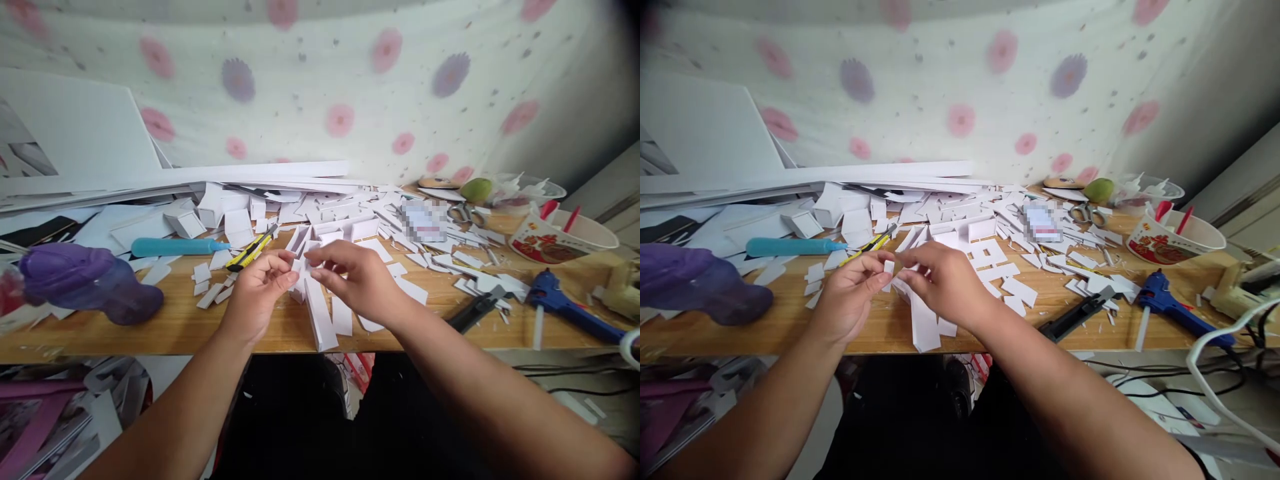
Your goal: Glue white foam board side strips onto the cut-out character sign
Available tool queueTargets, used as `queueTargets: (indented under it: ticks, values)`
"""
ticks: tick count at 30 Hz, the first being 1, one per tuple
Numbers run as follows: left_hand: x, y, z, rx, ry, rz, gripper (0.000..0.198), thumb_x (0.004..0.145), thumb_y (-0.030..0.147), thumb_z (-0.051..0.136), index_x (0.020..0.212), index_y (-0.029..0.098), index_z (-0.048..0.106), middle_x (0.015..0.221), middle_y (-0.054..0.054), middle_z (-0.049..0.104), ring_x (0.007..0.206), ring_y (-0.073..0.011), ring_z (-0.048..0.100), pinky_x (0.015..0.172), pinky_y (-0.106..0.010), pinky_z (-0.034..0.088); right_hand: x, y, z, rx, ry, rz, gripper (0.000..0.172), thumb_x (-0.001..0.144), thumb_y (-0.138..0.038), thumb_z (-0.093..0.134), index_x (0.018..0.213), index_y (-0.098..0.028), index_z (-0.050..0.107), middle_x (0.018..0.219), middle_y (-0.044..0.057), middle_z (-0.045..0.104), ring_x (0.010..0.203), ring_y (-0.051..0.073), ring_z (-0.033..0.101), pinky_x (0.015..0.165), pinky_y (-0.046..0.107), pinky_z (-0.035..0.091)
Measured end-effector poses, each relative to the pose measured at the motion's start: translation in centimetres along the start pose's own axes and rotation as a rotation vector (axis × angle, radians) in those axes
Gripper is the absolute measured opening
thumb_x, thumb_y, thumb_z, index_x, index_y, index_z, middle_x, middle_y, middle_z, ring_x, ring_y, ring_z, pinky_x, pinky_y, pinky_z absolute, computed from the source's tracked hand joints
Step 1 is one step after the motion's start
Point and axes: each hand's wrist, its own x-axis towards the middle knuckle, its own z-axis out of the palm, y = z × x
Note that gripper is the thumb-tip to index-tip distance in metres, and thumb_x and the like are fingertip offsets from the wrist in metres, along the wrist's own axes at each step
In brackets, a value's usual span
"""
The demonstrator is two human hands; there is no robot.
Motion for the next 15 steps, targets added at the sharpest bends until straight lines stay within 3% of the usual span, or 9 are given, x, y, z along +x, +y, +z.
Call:
queueTargets:
  ticks: [6, 11, 15]
  values:
    - [-0.1, -1.0, 0.0, 0.029, 0.001, 0.054, 0.016, 0.080, 0.032, 0.065, 0.074, 0.019, 0.057, 0.105, -0.006, 0.065, 0.095, -0.0204, 0.064, 0.083, -0.036, 0.053, 3.2, 0.4, 1.1, 0.150, -0.159, 0.063, 0.010, 0.078, -0.006, 0.064, 0.080, -0.015, 0.070, 0.079, -0.001, 0.071, 0.071, 0.011, 0.064, 0.067, 0.022, 0.048]
    - [0.1, -2.6, -1.6, 0.243, 0.008, 0.182, 0.014, 0.086, 0.032, 0.061, 0.086, 0.022, 0.070, 0.104, -0.004, 0.062, 0.105, -0.0208, 0.058, 0.099, -0.039, 0.045, 4.4, 0.9, 0.3, -0.020, -0.214, 0.085, 0.017, 0.076, 0.000, 0.059, 0.078, -0.013, 0.070, 0.073, -0.001, 0.069, 0.067, 0.011, 0.061, 0.067, 0.022, 0.044]
    - [-0.4, -4.2, -2.4, 0.383, 0.017, 0.277, 0.013, 0.087, 0.028, 0.059, 0.088, 0.023, 0.071, 0.101, -0.004, 0.062, 0.103, -0.0213, 0.058, 0.097, -0.041, 0.045, 4.7, 2.0, 0.6, -0.103, -0.218, 0.086, 0.017, 0.077, -0.002, 0.058, 0.077, -0.014, 0.070, 0.073, -0.001, 0.069, 0.068, 0.010, 0.059, 0.067, 0.022, 0.042]
